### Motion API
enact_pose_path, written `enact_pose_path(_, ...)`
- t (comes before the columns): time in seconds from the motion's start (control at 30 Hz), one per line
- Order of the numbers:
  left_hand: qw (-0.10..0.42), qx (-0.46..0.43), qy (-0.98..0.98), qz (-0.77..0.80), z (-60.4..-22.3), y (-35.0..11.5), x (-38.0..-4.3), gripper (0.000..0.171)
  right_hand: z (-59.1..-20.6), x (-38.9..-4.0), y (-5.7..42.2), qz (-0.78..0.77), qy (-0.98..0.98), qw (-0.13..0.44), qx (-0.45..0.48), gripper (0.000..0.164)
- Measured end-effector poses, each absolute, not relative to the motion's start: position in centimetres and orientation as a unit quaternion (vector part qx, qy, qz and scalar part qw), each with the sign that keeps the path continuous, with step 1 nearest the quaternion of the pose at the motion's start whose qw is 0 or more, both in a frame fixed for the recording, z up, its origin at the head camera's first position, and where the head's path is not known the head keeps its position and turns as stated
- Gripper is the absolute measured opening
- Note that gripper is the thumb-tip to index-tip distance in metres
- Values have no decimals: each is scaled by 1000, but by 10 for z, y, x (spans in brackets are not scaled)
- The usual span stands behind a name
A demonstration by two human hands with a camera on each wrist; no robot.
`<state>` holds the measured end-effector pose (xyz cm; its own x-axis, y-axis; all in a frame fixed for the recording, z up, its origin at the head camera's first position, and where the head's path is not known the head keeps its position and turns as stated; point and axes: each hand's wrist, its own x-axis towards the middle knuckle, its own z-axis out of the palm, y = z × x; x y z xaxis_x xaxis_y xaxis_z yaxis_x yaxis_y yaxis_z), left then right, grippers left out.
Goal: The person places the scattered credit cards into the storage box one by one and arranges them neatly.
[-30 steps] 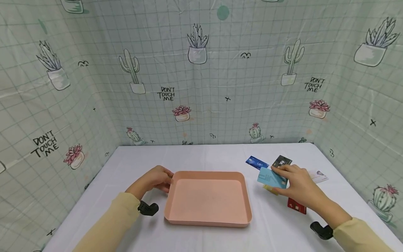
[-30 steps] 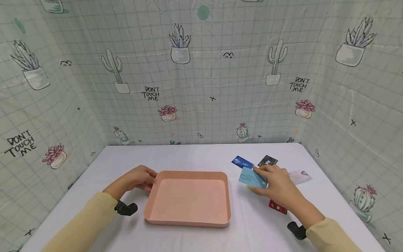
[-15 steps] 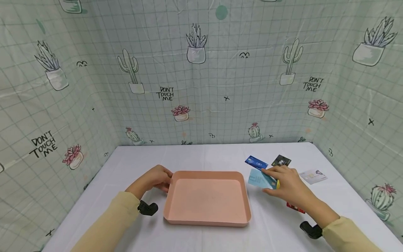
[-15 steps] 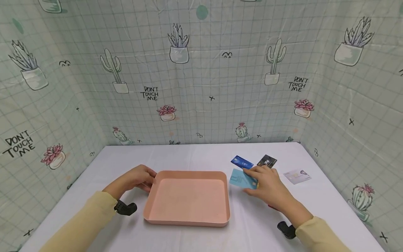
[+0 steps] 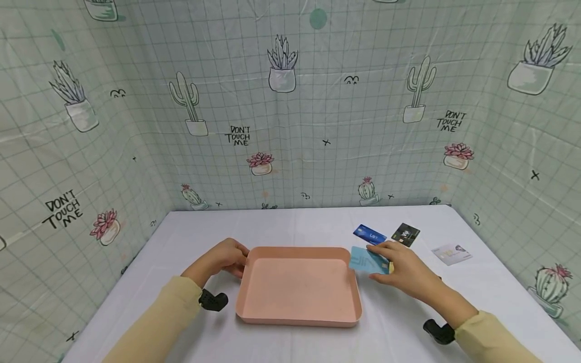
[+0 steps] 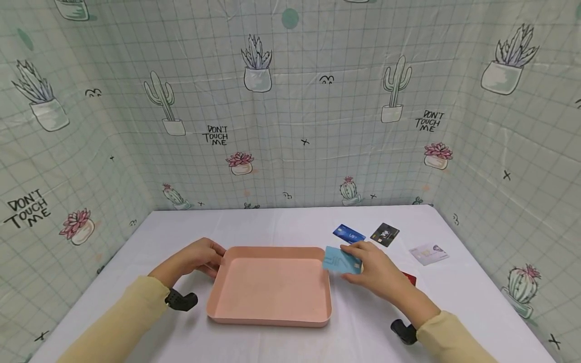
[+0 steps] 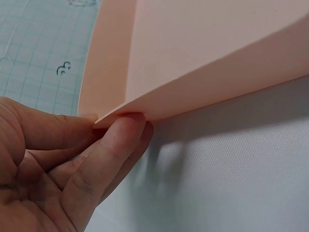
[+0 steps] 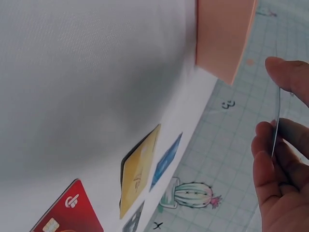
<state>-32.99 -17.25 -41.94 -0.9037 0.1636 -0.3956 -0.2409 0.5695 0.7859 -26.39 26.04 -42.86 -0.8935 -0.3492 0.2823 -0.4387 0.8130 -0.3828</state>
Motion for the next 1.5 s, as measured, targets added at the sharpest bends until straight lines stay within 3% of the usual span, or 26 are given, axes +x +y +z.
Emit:
enact_pose_path(0.57, 208, -22, 862, 462, -420, -172, -329, 31, -426, -261, 242, 250, -940, 83, 216, 50)
enact_pose_path(1.5, 201, -28, 868, 453, -424, -171, -330, 29, -426, -261, 209, 308, -932, 20, 192, 52)
